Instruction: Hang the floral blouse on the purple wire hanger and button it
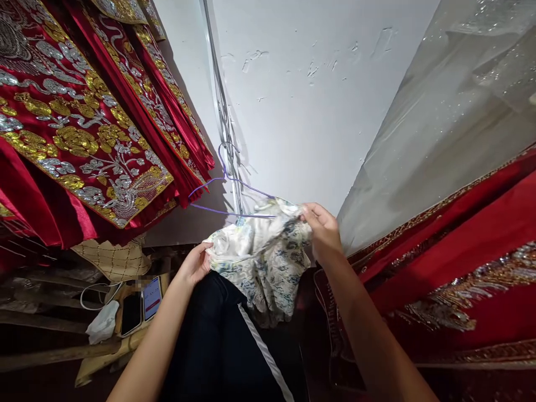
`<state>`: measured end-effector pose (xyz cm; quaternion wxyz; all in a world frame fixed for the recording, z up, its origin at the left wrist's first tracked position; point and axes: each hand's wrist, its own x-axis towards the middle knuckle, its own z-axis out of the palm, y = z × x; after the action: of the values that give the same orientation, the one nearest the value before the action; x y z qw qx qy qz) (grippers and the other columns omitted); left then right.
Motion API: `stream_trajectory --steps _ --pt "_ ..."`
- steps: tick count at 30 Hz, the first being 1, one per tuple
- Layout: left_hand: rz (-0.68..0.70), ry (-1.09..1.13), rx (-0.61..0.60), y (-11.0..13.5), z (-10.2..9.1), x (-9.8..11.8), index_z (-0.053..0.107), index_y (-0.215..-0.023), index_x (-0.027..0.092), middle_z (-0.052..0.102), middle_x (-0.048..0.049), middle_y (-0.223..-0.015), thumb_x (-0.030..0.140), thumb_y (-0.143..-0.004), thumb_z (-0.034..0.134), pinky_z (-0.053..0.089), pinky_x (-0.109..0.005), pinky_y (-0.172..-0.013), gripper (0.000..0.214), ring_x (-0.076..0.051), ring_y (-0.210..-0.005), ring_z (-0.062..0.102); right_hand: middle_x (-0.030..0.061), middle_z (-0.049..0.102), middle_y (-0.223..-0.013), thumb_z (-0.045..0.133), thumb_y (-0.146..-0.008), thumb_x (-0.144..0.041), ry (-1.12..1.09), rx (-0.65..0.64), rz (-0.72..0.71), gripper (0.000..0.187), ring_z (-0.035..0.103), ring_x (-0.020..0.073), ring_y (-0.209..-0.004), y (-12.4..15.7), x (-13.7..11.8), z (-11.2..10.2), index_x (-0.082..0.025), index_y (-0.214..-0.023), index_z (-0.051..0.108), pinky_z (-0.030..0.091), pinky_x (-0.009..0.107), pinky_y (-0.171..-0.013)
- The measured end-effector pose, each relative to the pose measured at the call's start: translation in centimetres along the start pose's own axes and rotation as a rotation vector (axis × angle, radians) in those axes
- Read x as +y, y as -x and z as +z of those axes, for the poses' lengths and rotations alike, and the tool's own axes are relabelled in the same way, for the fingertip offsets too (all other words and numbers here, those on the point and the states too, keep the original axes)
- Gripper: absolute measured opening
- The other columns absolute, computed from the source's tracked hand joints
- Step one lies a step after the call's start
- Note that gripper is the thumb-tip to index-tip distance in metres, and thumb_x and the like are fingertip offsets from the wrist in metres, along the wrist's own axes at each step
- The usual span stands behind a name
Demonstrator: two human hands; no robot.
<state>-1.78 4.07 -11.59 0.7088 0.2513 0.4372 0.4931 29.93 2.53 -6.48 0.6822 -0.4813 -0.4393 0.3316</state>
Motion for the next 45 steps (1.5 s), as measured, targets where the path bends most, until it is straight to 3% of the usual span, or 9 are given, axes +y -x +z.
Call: stream_trajectory --steps 4,8,16,19,23,26,30,37,45 --pt "0.036 -0.045 -0.117 2.4 2.1 -0.1 0.067 -0.109 0.011 0.074 -0.0087 -0.084 0.019 -0.08 0.068 0.058 -0.025 -0.059 0.03 -0.015 -0.062 0.069 -0.0019 0.045 -0.068 0.07 -0.074 -0.043 -0.095 0.38 0.012 0.027 0.045 0.0153 -0.064 1.9 4.1 -2.3 -0.023 -0.069 0.052 0.041 0.029 -0.059" --pt "0.179 -0.191 -0.239 4.5 4.9 -0.3 0.068 -0.101 0.013 0.067 -0.0035 -0.081 0.037 -0.083 0.071 0.05 -0.02 -0.056 0.03 -0.011 -0.062 0.059 -0.0004 0.057 -0.077 0.073 -0.072 -0.04 0.084 0.373 0.085 0.028 0.053 0.0187 -0.071 5.1 5.7 -2.6 -0.023 -0.091 0.061 0.043 0.032 -0.066" --pt "0.619 -0.684 -0.41 10.2 9.2 0.2 0.071 -0.092 0.018 0.064 -0.0066 -0.096 0.04 -0.096 0.055 0.047 -0.03 -0.083 0.027 -0.021 -0.092 0.059 0.004 0.062 -0.071 0.046 -0.09 -0.071 0.088 -0.564 0.407 0.056 0.059 0.0208 -0.072 7.5 -1.2 4.1 -0.021 -0.07 0.062 0.049 0.036 -0.075" --pt "0.737 -0.92 -0.566 12.0 9.1 1.1 0.076 -0.1 0.022 0.064 -0.0103 -0.104 0.037 -0.097 0.054 0.045 -0.036 -0.094 0.027 -0.024 -0.102 0.059 0.0015 0.052 -0.056 0.044 -0.086 -0.078 -0.172 -0.691 0.605 0.062 0.053 0.0188 -0.059 7.1 -3.1 6.4 -0.022 -0.061 0.053 0.048 0.033 -0.063" --pt "0.982 -0.974 -0.312 11.5 7.6 2.9 0.068 -0.123 0.025 0.063 -0.0105 -0.114 0.036 -0.099 0.051 0.04 -0.039 -0.102 0.031 -0.026 -0.112 0.055 0.0044 0.062 -0.067 0.056 -0.085 -0.063 -0.307 -0.743 0.631 0.045 0.058 0.0204 -0.065 6.8 -4.9 8.3 -0.019 -0.076 0.062 0.05 0.032 -0.064" --pt "0.882 -0.916 -0.319 9.7 6.0 3.5 0.059 -0.132 0.024 0.062 -0.0108 -0.124 0.045 -0.102 0.038 0.039 -0.039 -0.104 0.042 -0.027 -0.117 0.054 0.0029 0.067 -0.081 0.074 -0.076 -0.039 -0.222 -0.945 0.601 0.027 0.06 0.0176 -0.069 6.8 -6.3 9.1 -0.018 -0.092 0.067 0.049 0.028 -0.064" --pt "0.633 -1.093 -0.472 7.3 3.3 2.5 0.07 -0.078 0.019 0.064 -0.0055 -0.074 0.057 -0.098 0.037 0.043 -0.033 -0.079 0.054 -0.022 -0.071 0.056 -0.002 0.059 -0.07 0.074 -0.069 -0.023 0.092 -1.221 0.373 0.016 0.052 0.0117 -0.059 6.0 -8.4 8.3 -0.017 -0.08 0.064 0.039 0.023 -0.052" --pt "0.658 -1.601 -0.339 6.4 -1.8 4.5 0.056 -0.062 0.021 0.057 -0.0021 -0.059 0.041 -0.095 0.05 0.034 -0.031 -0.071 0.04 -0.02 -0.061 0.051 0.0005 0.063 -0.075 0.062 -0.075 -0.018 0.234 -0.23 -0.251 0.021 0.049 0.0124 -0.054 0.7 -7.3 7.0 -0.02 -0.095 0.066 0.037 0.024 -0.047" --pt "0.615 -1.858 0.007 8.0 -3.1 7.7 0.047 -0.05 0.02 0.059 -0.0082 -0.059 0.04 -0.096 0.041 0.036 -0.032 -0.069 0.05 -0.023 -0.066 0.058 0.0046 0.066 -0.084 0.05 -0.085 -0.039 0.462 -0.425 -0.06 0.025 0.058 0.0187 -0.079 -2.8 4.0 11.7 -0.019 -0.082 0.064 0.046 0.027 -0.069"
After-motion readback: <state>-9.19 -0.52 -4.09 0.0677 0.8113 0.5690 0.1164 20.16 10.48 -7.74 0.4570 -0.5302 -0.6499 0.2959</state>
